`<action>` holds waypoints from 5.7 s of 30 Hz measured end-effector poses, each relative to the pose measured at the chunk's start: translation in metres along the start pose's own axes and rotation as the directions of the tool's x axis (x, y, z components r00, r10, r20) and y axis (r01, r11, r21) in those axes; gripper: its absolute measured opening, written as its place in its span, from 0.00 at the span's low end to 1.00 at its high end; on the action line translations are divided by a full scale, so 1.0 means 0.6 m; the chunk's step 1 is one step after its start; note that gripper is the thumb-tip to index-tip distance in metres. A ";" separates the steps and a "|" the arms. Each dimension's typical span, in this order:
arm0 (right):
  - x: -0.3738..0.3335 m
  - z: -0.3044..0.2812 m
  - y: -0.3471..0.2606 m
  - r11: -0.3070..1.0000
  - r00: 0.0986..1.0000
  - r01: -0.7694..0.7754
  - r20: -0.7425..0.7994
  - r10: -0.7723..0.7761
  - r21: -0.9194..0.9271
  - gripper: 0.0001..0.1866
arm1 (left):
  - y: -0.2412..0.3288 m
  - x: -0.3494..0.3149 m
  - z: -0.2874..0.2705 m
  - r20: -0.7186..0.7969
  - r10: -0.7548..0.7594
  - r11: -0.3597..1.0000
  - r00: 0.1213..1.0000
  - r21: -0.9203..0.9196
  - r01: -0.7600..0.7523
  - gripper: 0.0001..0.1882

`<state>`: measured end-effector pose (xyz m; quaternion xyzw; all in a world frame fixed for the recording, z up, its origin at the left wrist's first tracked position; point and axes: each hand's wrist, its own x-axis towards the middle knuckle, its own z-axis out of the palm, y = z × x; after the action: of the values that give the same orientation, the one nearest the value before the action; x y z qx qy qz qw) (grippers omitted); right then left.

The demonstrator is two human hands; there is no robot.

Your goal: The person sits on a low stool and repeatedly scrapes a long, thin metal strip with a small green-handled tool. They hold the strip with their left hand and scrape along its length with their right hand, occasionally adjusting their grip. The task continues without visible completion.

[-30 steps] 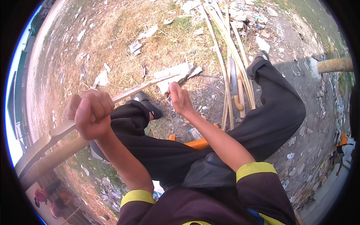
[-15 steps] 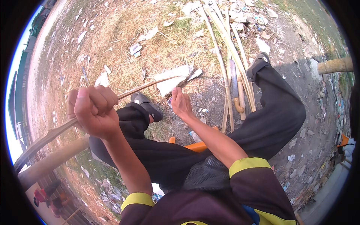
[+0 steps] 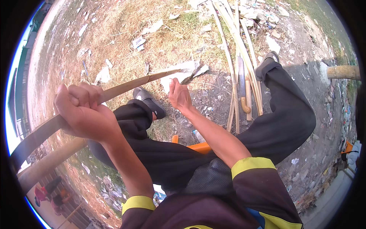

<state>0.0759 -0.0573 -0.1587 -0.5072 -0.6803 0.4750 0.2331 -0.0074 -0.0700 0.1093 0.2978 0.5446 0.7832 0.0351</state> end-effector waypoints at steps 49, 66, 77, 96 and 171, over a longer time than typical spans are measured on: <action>0.101 0.002 0.112 0.822 0.945 0.327 0.138 -0.298 -0.466 0.22 | -0.034 0.075 -0.041 -0.008 -0.102 0.987 0.995 -0.130 0.100 0.18; 0.117 0.025 0.189 0.916 0.977 -0.098 0.135 0.162 -0.390 0.24 | -0.034 0.074 -0.036 0.028 -0.090 0.992 0.996 -0.090 0.092 0.20; 0.079 -0.054 0.023 0.822 0.929 -0.369 0.209 0.307 0.433 0.29 | -0.019 0.062 -0.039 0.073 -0.114 0.983 0.991 -0.134 0.123 0.17; -0.017 -0.049 -0.141 0.989 0.992 0.106 0.074 -0.098 -0.100 0.27 | -0.014 0.041 -0.035 -0.042 -0.070 0.984 0.997 -0.165 0.062 0.27; 0.051 -0.041 -0.024 0.991 0.986 -0.076 0.142 0.091 -0.110 0.32 | -0.019 0.045 -0.029 0.228 -0.082 0.976 0.970 -0.179 0.125 0.26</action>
<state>0.0771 -0.0199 -0.1401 -0.5103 -0.6976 0.4843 0.1355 -0.0414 -0.0699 0.1068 0.3486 0.4743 0.7915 0.1644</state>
